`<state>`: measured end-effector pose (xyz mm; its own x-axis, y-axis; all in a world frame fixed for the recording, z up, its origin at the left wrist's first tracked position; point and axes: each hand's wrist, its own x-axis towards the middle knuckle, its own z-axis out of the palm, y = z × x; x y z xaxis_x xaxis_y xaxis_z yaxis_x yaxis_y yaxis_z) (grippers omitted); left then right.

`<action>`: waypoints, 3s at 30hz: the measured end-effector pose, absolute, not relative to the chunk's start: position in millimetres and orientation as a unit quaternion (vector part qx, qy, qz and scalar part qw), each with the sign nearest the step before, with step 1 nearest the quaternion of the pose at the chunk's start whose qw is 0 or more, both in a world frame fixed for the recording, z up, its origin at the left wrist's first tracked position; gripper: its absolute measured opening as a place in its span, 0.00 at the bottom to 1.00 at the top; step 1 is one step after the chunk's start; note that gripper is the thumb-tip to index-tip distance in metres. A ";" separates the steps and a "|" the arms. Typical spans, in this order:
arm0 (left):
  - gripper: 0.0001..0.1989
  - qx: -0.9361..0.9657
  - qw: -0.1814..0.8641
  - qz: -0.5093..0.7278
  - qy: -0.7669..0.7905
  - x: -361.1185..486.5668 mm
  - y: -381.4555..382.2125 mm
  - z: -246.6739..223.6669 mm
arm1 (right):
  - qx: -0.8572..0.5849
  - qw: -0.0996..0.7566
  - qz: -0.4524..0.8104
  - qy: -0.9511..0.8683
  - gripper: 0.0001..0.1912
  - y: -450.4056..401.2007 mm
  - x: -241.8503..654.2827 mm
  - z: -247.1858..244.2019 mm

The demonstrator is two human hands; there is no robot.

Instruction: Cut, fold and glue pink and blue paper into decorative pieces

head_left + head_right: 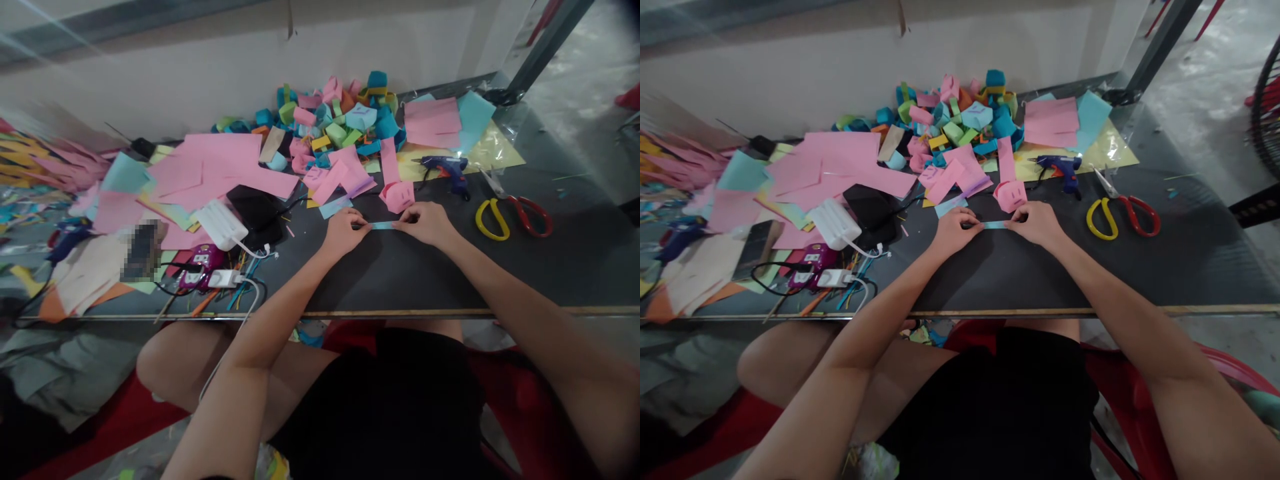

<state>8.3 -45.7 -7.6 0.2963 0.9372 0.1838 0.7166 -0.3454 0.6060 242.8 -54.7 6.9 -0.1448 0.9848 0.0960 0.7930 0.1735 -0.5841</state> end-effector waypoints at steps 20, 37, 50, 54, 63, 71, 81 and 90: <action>0.07 0.713 0.161 0.240 0.639 6.2 -55.1 -1.4 | -0.684 0.079 0.193 -0.699 0.16 -40.8 235.0 29.6; 0.22 0.908 0.023 0.083 0.409 0.7 -76.7 4.8 | -0.631 0.211 0.060 -0.744 0.15 -69.1 234.6 17.5; 0.29 0.896 0.062 0.041 0.437 -3.3 -96.1 9.7 | -0.442 0.072 0.076 -0.891 0.33 -91.4 248.4 -0.4; 0.22 0.888 0.056 0.075 0.451 -0.6 -83.7 8.2 | -0.472 0.053 0.046 -0.879 0.28 -89.8 256.0 10.8; 0.10 0.900 0.002 0.151 0.408 10.4 -48.7 1.6 | -0.457 0.102 -0.032 -0.883 0.16 -72.0 221.8 22.5; 0.13 0.903 0.035 0.171 0.391 5.0 -51.3 -1.7 | -0.433 0.109 -0.001 -0.895 0.17 -62.5 223.5 11.6; 0.09 0.810 0.109 0.237 0.525 11.9 -47.4 -3.5 | -0.565 0.092 0.123 -0.810 0.13 -52.1 209.7 28.0; 0.09 0.755 0.155 0.273 0.576 3.8 -42.0 -3.7 | -0.639 0.089 0.130 -0.753 0.14 -46.2 217.5 33.0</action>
